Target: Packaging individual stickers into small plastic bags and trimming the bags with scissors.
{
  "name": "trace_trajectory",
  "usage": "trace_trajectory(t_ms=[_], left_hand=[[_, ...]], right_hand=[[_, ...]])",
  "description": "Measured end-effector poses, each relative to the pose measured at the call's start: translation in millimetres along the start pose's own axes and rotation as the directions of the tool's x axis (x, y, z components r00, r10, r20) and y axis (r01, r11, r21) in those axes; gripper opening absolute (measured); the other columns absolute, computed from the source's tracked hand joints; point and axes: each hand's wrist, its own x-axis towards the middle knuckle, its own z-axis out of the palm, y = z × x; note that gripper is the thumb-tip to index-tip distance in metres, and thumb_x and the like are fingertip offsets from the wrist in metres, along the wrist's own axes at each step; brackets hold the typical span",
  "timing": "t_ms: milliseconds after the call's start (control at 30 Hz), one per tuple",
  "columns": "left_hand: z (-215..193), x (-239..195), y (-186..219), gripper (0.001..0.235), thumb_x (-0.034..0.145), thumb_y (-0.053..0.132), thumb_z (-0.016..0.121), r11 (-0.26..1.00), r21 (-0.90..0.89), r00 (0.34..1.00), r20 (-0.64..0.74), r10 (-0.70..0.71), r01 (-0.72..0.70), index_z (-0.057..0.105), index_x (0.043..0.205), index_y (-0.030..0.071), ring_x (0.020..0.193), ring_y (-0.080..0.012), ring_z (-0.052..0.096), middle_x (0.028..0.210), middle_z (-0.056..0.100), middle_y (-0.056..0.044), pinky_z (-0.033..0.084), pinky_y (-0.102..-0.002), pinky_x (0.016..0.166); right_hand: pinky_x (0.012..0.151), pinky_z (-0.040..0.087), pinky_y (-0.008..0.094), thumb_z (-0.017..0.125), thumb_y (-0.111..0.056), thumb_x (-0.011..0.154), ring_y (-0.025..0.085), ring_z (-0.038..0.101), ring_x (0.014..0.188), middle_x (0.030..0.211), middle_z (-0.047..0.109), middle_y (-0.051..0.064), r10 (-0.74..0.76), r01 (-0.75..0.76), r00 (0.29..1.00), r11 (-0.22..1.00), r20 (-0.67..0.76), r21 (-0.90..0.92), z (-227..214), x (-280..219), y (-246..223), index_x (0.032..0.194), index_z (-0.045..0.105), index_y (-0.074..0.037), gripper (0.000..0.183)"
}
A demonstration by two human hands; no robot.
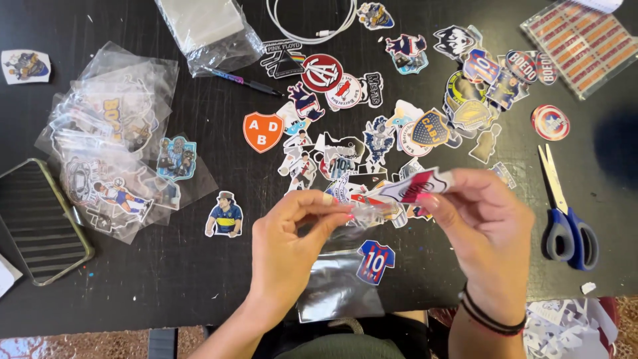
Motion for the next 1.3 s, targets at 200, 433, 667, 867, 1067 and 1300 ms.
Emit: trace_trajectory(t_ms=[200, 433, 667, 867, 1067, 1300], left_hand=[[3.1, -5.5, -0.4, 0.02, 0.086, -0.004, 0.079, 0.971, 0.163, 0.983, -0.028, 0.183, -0.176, 0.069, 0.1, 0.006, 0.092, -0.0174, 0.085, 0.091, 0.083, -0.009, 0.069, -0.025, 0.085], [2.7, -8.8, 5.6, 0.02, 0.088, 0.002, 0.079, 0.933, 0.275, 0.967, -0.041, 0.252, -0.231, 0.067, 0.104, 0.008, 0.096, -0.0122, 0.083, 0.095, 0.084, -0.005, 0.066, -0.023, 0.089], [7.9, -10.7, -0.1, 0.025, 0.091, -0.004, 0.076, 0.9, 0.24, 0.93, 0.031, 0.367, -0.363, 0.063, 0.111, 0.002, 0.101, -0.0168, 0.082, 0.101, 0.082, -0.009, 0.066, -0.025, 0.094], [7.8, -13.2, -2.0, 0.025, 0.092, -0.007, 0.072, 0.919, 0.202, 0.94, 0.03, 0.341, -0.339, 0.062, 0.113, 0.002, 0.1, -0.0191, 0.083, 0.103, 0.081, -0.01, 0.067, -0.024, 0.091], [10.7, -11.0, 9.4, 0.027, 0.089, 0.001, 0.078, 0.964, 0.171, 0.979, 0.042, 0.198, -0.203, 0.067, 0.112, 0.009, 0.092, -0.0146, 0.085, 0.098, 0.084, -0.006, 0.065, -0.021, 0.085], [7.2, -7.9, 16.4, 0.032, 0.081, 0.005, 0.085, 0.996, 0.054, 0.997, -0.028, -0.068, 0.07, 0.071, 0.108, 0.014, 0.093, -0.0102, 0.085, 0.092, 0.088, -0.01, 0.066, -0.021, 0.083]], right_hand=[[0.074, 0.05, 0.024, 0.069, 0.003, 0.1, 0.017, 0.066, 0.082, 0.098, 0.074, 0.013, -0.345, 0.411, 0.906, 0.856, 0.246, -0.313, 7.0, 14.2, -43.8, 0.107, 0.075, -0.001, 0.01], [0.079, 0.06, 0.025, 0.069, 0.006, 0.098, 0.019, 0.069, 0.084, 0.103, 0.073, 0.02, -0.321, 0.372, 0.924, 0.88, 0.206, -0.296, 4.8, 7.8, -42.3, 0.111, 0.072, 0.004, 0.013], [0.069, 0.052, 0.025, 0.068, 0.003, 0.102, 0.017, 0.066, 0.076, 0.1, 0.071, 0.015, -0.427, 0.488, 0.873, 0.783, 0.238, -0.385, 9.5, 12.0, -38.6, 0.11, 0.075, 0.001, 0.011], [0.073, 0.05, 0.027, 0.067, 0.0, 0.105, 0.018, 0.065, 0.079, 0.101, 0.07, 0.016, -0.444, 0.49, 0.871, 0.758, 0.21, -0.43, 5.8, 7.6, -36.9, 0.111, 0.076, 0.0, 0.011], [0.076, 0.052, 0.027, 0.069, 0.005, 0.102, 0.018, 0.067, 0.082, 0.102, 0.072, 0.01, -0.448, 0.541, 0.84, 0.723, 0.306, -0.43, 8.6, 5.6, -36.8, 0.111, 0.076, -0.008, 0.017], [0.073, 0.05, 0.027, 0.074, 0.001, 0.098, 0.014, 0.066, 0.077, 0.104, 0.074, 0.006, -0.41, 0.554, 0.831, 0.672, 0.376, -0.491, 4.2, 7.9, -38.0, 0.109, 0.077, -0.005, 0.013]])
